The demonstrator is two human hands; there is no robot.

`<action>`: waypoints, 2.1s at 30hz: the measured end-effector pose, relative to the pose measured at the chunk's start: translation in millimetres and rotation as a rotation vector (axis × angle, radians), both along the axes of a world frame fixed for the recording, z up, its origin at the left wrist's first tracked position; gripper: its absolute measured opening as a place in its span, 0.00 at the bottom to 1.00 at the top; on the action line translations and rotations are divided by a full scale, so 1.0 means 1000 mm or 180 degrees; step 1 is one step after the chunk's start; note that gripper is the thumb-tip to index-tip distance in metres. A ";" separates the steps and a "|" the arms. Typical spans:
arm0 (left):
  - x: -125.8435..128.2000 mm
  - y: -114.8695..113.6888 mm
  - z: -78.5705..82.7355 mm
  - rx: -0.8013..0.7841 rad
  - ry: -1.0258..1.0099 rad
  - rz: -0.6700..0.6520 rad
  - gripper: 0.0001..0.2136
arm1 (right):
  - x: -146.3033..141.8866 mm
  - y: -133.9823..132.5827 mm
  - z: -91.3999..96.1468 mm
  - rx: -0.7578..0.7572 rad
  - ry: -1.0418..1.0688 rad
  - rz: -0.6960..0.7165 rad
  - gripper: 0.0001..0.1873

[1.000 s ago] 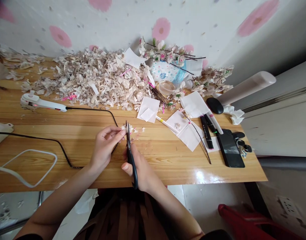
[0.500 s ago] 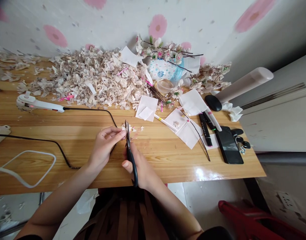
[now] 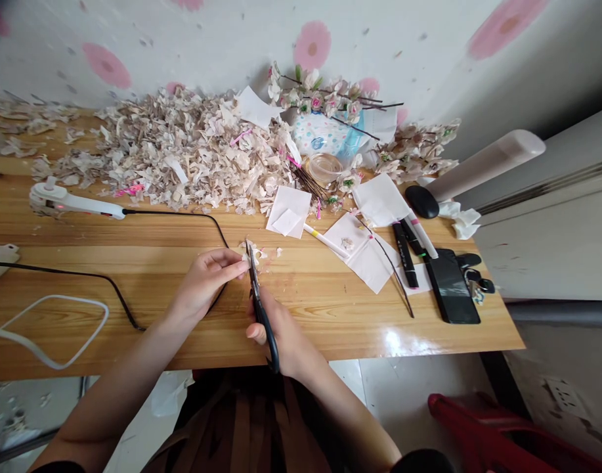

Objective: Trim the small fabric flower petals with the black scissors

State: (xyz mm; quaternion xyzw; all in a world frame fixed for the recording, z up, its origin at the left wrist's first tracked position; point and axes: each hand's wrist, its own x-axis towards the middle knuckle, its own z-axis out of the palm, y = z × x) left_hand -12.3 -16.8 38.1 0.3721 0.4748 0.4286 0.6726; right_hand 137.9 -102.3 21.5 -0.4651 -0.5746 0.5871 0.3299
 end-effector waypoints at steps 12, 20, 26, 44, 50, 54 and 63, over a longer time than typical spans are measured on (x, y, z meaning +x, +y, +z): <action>-0.002 0.004 0.000 -0.0203 0.0101 -0.0531 0.08 | 0.016 -0.001 0.010 -0.0002 -0.0500 0.0157 0.38; -0.008 0.010 -0.001 -0.0232 0.0187 -0.0987 0.06 | 0.024 -0.002 0.017 -0.0053 -0.0769 0.0292 0.38; -0.012 0.011 0.001 -0.0207 0.0181 -0.1209 0.05 | 0.028 -0.002 0.019 -0.0158 -0.0915 0.0329 0.37; -0.011 0.010 -0.005 -0.0307 -0.0006 -0.1786 0.07 | 0.022 0.008 0.011 -0.0514 -0.0078 -0.0880 0.24; -0.005 0.010 -0.007 0.0054 0.0396 -0.1839 0.05 | 0.014 0.030 0.016 -0.0570 0.0275 -0.0967 0.21; -0.006 0.010 -0.006 0.0047 0.0536 -0.1841 0.05 | 0.015 0.030 0.013 -0.0560 0.0247 -0.1051 0.19; -0.003 0.008 -0.007 0.0011 0.0332 -0.1514 0.06 | 0.011 0.023 -0.003 -0.0430 0.0759 -0.1422 0.12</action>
